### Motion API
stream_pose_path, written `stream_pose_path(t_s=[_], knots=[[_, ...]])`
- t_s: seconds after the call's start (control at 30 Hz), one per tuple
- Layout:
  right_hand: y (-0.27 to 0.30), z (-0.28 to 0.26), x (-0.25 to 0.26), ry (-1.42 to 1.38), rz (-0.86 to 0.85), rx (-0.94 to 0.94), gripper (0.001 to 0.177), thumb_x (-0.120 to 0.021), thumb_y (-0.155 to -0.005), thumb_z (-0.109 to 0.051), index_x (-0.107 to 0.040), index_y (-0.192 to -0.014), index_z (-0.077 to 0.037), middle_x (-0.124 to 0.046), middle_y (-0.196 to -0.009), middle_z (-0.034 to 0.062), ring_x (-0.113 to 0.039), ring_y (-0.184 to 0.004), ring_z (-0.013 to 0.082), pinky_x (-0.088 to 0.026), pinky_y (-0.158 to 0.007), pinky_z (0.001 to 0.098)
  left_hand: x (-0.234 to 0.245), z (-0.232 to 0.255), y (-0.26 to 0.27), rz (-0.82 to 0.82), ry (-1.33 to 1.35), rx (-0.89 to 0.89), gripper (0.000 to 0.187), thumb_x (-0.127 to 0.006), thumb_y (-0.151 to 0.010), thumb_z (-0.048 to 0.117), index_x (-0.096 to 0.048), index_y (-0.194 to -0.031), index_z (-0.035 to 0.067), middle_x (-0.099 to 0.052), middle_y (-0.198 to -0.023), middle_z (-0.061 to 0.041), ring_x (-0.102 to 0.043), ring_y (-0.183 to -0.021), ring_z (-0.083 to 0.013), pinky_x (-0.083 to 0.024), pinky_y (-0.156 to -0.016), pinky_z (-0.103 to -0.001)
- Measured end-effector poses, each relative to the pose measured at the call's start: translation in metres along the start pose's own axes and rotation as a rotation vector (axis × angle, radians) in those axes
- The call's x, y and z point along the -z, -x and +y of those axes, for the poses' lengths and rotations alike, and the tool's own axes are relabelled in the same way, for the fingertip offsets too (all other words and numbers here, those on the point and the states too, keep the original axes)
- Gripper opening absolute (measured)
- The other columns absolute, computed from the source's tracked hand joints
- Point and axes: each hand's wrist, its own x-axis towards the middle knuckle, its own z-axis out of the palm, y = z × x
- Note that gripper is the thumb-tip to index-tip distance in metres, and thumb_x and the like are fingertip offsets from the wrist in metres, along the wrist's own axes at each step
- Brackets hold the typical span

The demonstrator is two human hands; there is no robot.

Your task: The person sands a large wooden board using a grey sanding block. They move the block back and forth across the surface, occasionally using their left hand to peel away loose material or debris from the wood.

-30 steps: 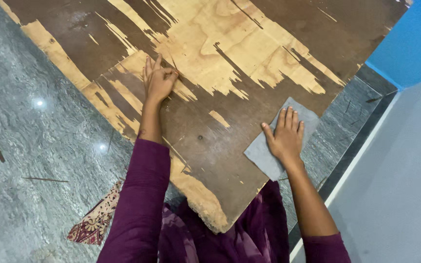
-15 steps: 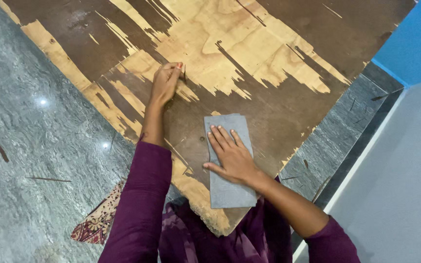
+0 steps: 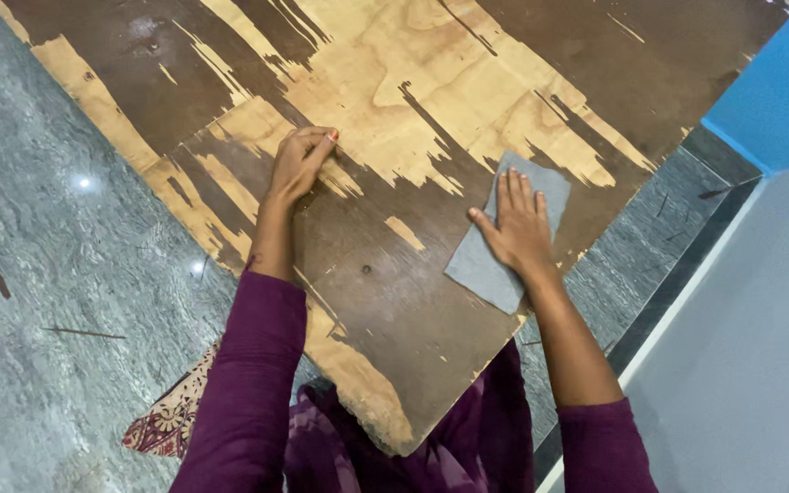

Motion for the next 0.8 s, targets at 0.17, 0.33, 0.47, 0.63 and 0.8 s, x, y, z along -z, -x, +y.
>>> stream_pose_path(t_s=[0.17, 0.33, 0.47, 0.63, 0.8], knots=[[0.034, 0.015, -0.007, 0.051, 0.106, -0.159, 0.095, -0.041, -0.099, -0.067, -0.026, -0.160, 0.004, -0.020, -0.169, 0.0221, -0.013, -0.158, 0.0344, -0.008, -0.124, 0.0546, -0.001, 0.003, 0.002, 0.001, -0.048, -0.079, 0.043, -0.063, -0.100, 0.041, -0.078, -0.092, 0.001, -0.074, -0.118, -0.015, -0.062, -0.117, -0.0325, -0.046, -0.101, -0.043], [0.087, -0.014, -0.010, 0.075, 0.100, -0.166, 0.093, -0.040, -0.099, -0.065, -0.027, -0.159, 0.005, -0.020, -0.168, 0.0234, -0.013, -0.157, 0.0358, -0.008, -0.124, 0.0550, -0.003, 0.005, 0.002, 0.009, -0.129, -0.081, 0.047, -0.064, -0.097, 0.044, -0.078, -0.091, 0.000, -0.073, -0.120, -0.017, -0.059, -0.118, -0.0357, -0.044, -0.100, -0.044], [0.126, -0.051, -0.013, 0.097, 0.055, -0.076, 0.093, -0.039, -0.099, -0.065, -0.024, -0.158, 0.006, -0.016, -0.169, 0.0234, -0.011, -0.157, 0.0357, -0.007, -0.124, 0.0538, -0.005, -0.005, -0.003, -0.027, -0.117, 0.082, 0.069, -0.038, -0.105, 0.057, -0.076, -0.100, 0.000, -0.072, -0.111, -0.021, -0.061, -0.111, -0.0355, -0.044, -0.102, -0.044], [0.157, -0.113, -0.023, 0.153, 0.007, 0.198, 0.097, -0.036, -0.099, -0.069, -0.022, -0.157, 0.008, -0.015, -0.166, 0.0268, -0.010, -0.155, 0.0377, -0.006, -0.121, 0.0540, -0.007, -0.015, -0.004, 0.035, 0.211, 0.163, 0.081, -0.021, -0.103, 0.066, -0.070, -0.116, 0.003, -0.079, -0.097, -0.014, -0.069, -0.103, -0.0274, -0.051, -0.088, -0.041], [0.148, -0.159, -0.025, 0.087, -0.099, 0.427, 0.097, -0.035, -0.099, -0.071, -0.021, -0.158, 0.005, -0.016, -0.168, 0.0228, -0.011, -0.156, 0.0346, -0.008, -0.124, 0.0526, -0.007, -0.013, -0.004, 0.082, -0.060, -0.029, 0.076, -0.035, -0.110, 0.059, -0.079, -0.093, -0.001, -0.076, -0.097, -0.015, -0.064, -0.096, -0.0340, -0.046, -0.095, -0.043]])
